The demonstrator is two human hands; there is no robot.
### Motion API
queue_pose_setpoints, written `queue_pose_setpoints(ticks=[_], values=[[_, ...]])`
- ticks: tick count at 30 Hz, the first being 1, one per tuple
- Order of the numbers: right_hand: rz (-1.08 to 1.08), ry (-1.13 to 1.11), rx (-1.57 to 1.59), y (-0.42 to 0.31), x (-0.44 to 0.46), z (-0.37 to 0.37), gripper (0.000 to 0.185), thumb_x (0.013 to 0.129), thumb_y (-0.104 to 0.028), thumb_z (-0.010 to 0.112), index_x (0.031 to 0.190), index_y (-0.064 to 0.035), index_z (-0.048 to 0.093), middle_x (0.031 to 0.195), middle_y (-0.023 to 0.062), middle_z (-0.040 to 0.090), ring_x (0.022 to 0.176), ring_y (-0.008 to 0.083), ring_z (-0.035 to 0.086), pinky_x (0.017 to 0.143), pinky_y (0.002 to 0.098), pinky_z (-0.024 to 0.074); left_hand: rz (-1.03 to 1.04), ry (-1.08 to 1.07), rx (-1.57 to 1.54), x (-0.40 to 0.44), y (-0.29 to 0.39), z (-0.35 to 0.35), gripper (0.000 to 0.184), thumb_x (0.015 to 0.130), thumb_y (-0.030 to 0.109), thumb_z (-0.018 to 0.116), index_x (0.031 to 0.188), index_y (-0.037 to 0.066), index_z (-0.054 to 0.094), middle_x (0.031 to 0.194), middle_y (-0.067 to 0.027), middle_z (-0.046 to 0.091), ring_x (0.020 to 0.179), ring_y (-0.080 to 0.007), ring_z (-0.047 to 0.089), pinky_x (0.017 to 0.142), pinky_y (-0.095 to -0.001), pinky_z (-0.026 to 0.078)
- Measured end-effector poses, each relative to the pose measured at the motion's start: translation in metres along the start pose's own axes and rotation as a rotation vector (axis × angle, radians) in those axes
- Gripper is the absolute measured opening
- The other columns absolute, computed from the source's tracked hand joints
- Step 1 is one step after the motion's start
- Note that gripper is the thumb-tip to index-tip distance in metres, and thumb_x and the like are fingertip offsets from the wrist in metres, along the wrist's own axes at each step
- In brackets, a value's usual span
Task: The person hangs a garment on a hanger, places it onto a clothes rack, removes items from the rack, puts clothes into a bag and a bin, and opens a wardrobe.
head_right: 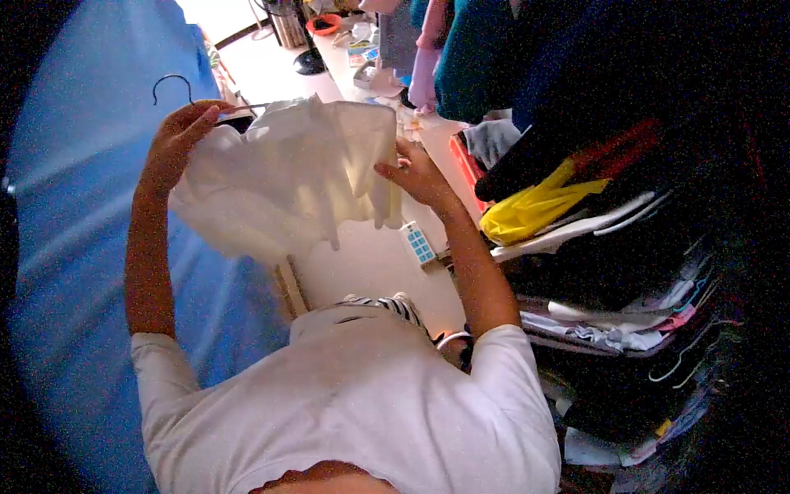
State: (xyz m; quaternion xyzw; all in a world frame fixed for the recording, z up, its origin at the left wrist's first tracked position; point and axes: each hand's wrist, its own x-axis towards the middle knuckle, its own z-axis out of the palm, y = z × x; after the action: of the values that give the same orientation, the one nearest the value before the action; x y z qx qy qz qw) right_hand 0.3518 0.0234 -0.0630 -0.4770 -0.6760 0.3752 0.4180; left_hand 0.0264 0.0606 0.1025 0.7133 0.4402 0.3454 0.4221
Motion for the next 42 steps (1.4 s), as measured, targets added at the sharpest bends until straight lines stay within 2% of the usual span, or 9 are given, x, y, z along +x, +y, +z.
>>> queue_pose_setpoints(ticks=[2,4,15,18,21,26,30,35,42], values=[[0.194,0.022,0.228,-0.003,0.009,0.0,0.028,0.08,-0.019,0.061,0.103,-0.0047,0.055,0.093,0.0041,0.058,0.089,0.0128,0.053,0.081,0.0271,0.0417,0.007,0.043,0.072,-0.005,0.003,-0.01,0.023,0.084,0.023,0.055,0.094,0.004,0.063,0.083,0.0012,0.06,0.077,-0.005,0.05,0.07,-0.0193,0.04],[-0.026,0.225,0.339,0.016,0.021,-0.014,0.008,0.083,-0.014,0.057,0.083,-0.0064,0.058,0.078,-0.0024,0.055,0.074,0.0069,0.05,0.07,0.0207,0.0408,0.009,0.093,0.145,-0.011,0.002,-0.023,0.023,0.085,0.022,0.054,0.092,0.003,0.064,0.085,0.0007,0.061,0.079,-0.0058,0.051,0.072,-0.0197,0.041],[-0.18,0.431,0.102,-0.065,0.04,-0.065,0.01,0.083,-0.01,0.053,0.091,-0.0068,0.057,0.085,0.0031,0.059,0.078,0.0124,0.054,0.072,0.0245,0.0438,-0.002,0.085,0.06,-0.042,-0.008,-0.029,0.021,0.087,0.019,0.052,0.089,0.001,0.062,0.086,-0.0028,0.062,0.082,-0.009,0.053,0.076,-0.023,0.042],[-0.217,0.239,-0.412,-0.041,0.041,-0.073,0.017,0.084,-0.015,0.051,0.093,-0.0034,0.058,0.088,0.0108,0.06,0.081,0.0201,0.057,0.076,0.0305,0.0445,0.087,0.127,0.02,-0.055,-0.009,-0.006,0.018,0.087,0.017,0.051,0.087,0.002,0.061,0.087,-0.0037,0.062,0.082,-0.0113,0.053,0.08,-0.0259,0.041],[-0.306,0.215,-0.255,-0.065,0.039,-0.053,0.021,0.083,-0.021,0.053,0.093,-0.0033,0.058,0.086,0.0084,0.06,0.082,0.0178,0.056,0.078,0.0266,0.0441,0.336,0.163,0.445,-0.057,-0.007,0.025,0.009,0.083,0.011,0.054,0.083,0.006,0.061,0.083,-0.0037,0.063,0.074,-0.0143,0.056,0.079,-0.0286,0.041],[0.215,-0.526,-0.318,-0.097,0.041,0.022,0.04,0.08,-0.04,0.054,0.09,-0.0019,0.061,0.084,0.0084,0.06,0.074,0.0152,0.056,0.065,0.0246,0.0439,0.603,-0.004,0.619,-0.056,-0.024,0.078,0.005,0.073,0.01,0.06,0.077,0.013,0.059,0.057,-0.0043,0.054,0.057,-0.0203,0.056,0.065,-0.0312,0.041],[0.446,-0.98,-0.445,-0.051,0.037,0.052,0.044,0.072,-0.038,0.064,0.098,-0.003,0.055,0.082,0.0106,0.058,0.065,0.0172,0.058,0.057,0.0272,0.0483,0.56,-0.154,0.681,-0.076,-0.034,0.098,0.01,0.072,0.011,0.061,0.082,0.013,0.057,0.065,-0.002,0.059,0.063,-0.0189,0.058,0.058,-0.0329,0.044],[0.101,-0.412,-0.222,-0.013,0.017,0.057,0.019,0.073,-0.005,0.049,0.092,-0.0054,0.048,0.08,0.0098,0.052,0.074,0.0181,0.055,0.055,0.0283,0.047,0.278,-0.216,0.72,-0.099,-0.061,0.105,0.007,0.076,0.014,0.058,0.083,0.015,0.057,0.063,-0.0064,0.058,0.057,-0.0249,0.058,0.05,-0.0354,0.044],[-0.096,-0.02,0.016,-0.051,0.025,0.059,0.021,0.078,-0.001,0.043,0.098,-0.0077,0.043,0.087,0.0113,0.051,0.083,0.0205,0.053,0.076,0.0297,0.0415,-0.177,-0.149,0.771,-0.096,-0.088,0.104,0.014,0.082,0.021,0.051,0.084,0.009,0.058,0.067,-0.0151,0.058,0.062,-0.0322,0.057,0.055,-0.04,0.045]])
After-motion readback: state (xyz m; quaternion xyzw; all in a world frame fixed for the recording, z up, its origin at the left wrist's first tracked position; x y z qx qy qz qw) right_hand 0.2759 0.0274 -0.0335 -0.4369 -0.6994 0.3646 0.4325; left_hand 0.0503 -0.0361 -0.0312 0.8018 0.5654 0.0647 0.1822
